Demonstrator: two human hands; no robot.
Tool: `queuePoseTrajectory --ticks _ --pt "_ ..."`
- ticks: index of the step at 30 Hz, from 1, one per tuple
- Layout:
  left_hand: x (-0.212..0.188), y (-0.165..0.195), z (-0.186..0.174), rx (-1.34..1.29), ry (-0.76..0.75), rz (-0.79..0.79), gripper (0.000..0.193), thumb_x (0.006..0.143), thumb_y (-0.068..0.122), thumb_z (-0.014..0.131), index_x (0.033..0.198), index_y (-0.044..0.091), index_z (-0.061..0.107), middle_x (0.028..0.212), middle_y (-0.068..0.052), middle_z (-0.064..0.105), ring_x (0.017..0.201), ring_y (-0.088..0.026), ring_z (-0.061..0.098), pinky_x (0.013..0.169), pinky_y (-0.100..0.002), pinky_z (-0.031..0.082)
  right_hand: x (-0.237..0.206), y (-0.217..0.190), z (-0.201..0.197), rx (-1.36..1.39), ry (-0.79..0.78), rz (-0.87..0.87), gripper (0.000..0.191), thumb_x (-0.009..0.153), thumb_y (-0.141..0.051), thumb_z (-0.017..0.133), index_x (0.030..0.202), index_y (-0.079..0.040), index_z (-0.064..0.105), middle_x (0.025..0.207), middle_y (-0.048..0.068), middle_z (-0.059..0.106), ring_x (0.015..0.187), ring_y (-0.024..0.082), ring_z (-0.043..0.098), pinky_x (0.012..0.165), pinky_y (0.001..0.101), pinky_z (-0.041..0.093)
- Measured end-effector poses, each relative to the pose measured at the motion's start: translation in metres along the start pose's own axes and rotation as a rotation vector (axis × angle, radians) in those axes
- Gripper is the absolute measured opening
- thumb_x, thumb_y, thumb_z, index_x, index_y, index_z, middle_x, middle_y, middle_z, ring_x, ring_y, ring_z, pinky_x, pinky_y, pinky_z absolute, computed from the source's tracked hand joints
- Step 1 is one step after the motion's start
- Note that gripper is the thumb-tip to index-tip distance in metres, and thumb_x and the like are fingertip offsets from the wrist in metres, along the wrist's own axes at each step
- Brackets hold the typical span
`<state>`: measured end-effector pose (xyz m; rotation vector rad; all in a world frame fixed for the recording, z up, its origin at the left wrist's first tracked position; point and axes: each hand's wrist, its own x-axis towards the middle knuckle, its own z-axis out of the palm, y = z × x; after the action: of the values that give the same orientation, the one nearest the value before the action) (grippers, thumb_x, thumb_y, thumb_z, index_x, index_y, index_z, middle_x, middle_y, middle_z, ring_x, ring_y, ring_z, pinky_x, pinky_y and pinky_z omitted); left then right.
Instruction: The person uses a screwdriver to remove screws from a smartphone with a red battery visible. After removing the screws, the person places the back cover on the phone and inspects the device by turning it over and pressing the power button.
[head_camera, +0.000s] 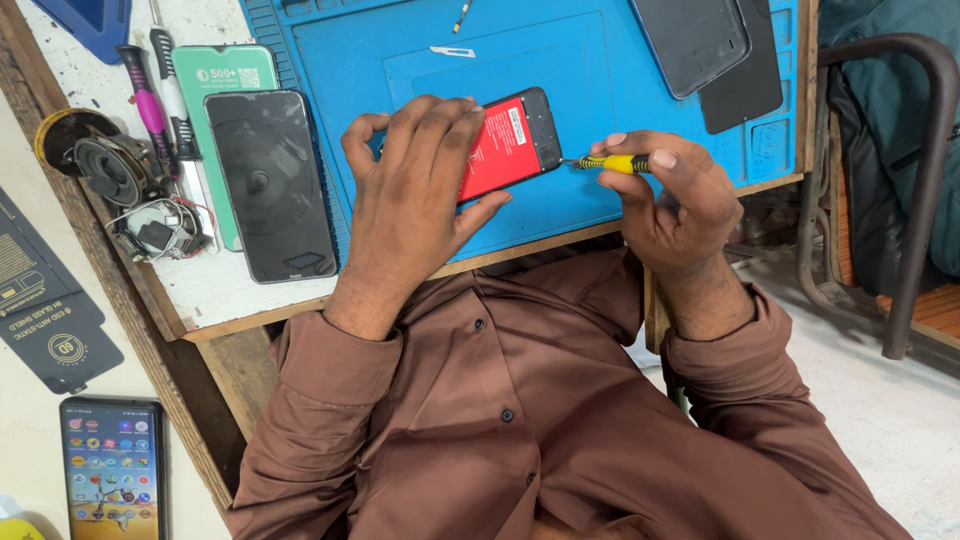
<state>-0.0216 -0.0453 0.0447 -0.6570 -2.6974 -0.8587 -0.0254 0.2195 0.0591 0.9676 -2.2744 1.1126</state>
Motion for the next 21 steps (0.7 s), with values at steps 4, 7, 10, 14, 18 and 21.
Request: queuePoseTrajectory --ticks 4,7,10,14,18,21 --pt "0.000 0.000 0.000 -0.001 0.002 0.001 0.078 0.081 0.045 0.091 0.139 0.005 0.056 0.140 -0.007 0.059 0.133 -0.024 0.052 0.109 -0.052 0.029 0.002 -0.002 -0.002 -0.037 -0.014 -0.005 0.060 0.105 0.002 0.073 0.147 -0.018 0.035 0.119 0.021 0.067 0.105 0.034 0.077 0.083 0.0386 0.069" --pt "0.000 0.000 0.000 -0.003 0.002 -0.001 0.079 0.080 0.044 0.092 0.139 0.005 0.056 0.140 -0.007 0.059 0.132 -0.024 0.052 0.109 -0.052 0.029 0.004 -0.003 -0.002 -0.049 -0.022 0.014 0.060 0.106 0.002 0.073 0.147 -0.019 0.035 0.119 0.021 0.067 0.106 0.033 0.077 0.085 0.0381 0.069" --pt "0.001 0.001 0.001 -0.002 0.007 0.002 0.079 0.080 0.045 0.091 0.138 0.005 0.056 0.140 -0.007 0.059 0.132 -0.024 0.052 0.109 -0.052 0.029 0.006 -0.003 -0.002 -0.024 -0.029 0.023 0.061 0.106 0.003 0.073 0.149 -0.019 0.035 0.118 0.022 0.066 0.102 0.031 0.076 0.085 0.0373 0.068" --pt "0.000 0.001 0.001 0.003 0.004 -0.001 0.078 0.081 0.044 0.092 0.139 0.006 0.056 0.141 -0.007 0.058 0.132 -0.023 0.052 0.109 -0.052 0.030 0.011 0.001 0.001 0.067 -0.040 0.030 0.063 0.106 0.008 0.070 0.152 -0.017 0.035 0.120 0.021 0.067 0.103 0.030 0.075 0.088 0.0390 0.067" --pt "0.000 0.000 0.002 0.007 0.008 0.000 0.078 0.081 0.043 0.092 0.139 0.006 0.056 0.140 -0.006 0.058 0.132 -0.023 0.052 0.108 -0.052 0.030 0.014 0.003 0.000 0.138 -0.063 0.022 0.062 0.109 0.011 0.064 0.154 -0.016 0.034 0.123 0.021 0.064 0.105 0.029 0.073 0.091 0.0389 0.066" --pt "0.000 -0.001 0.003 0.013 0.013 0.004 0.079 0.081 0.044 0.092 0.140 0.006 0.055 0.140 -0.006 0.058 0.132 -0.023 0.052 0.108 -0.052 0.030 0.014 0.004 0.001 0.131 -0.052 0.017 0.063 0.108 0.012 0.067 0.154 -0.018 0.035 0.121 0.020 0.063 0.102 0.028 0.073 0.089 0.0382 0.067"
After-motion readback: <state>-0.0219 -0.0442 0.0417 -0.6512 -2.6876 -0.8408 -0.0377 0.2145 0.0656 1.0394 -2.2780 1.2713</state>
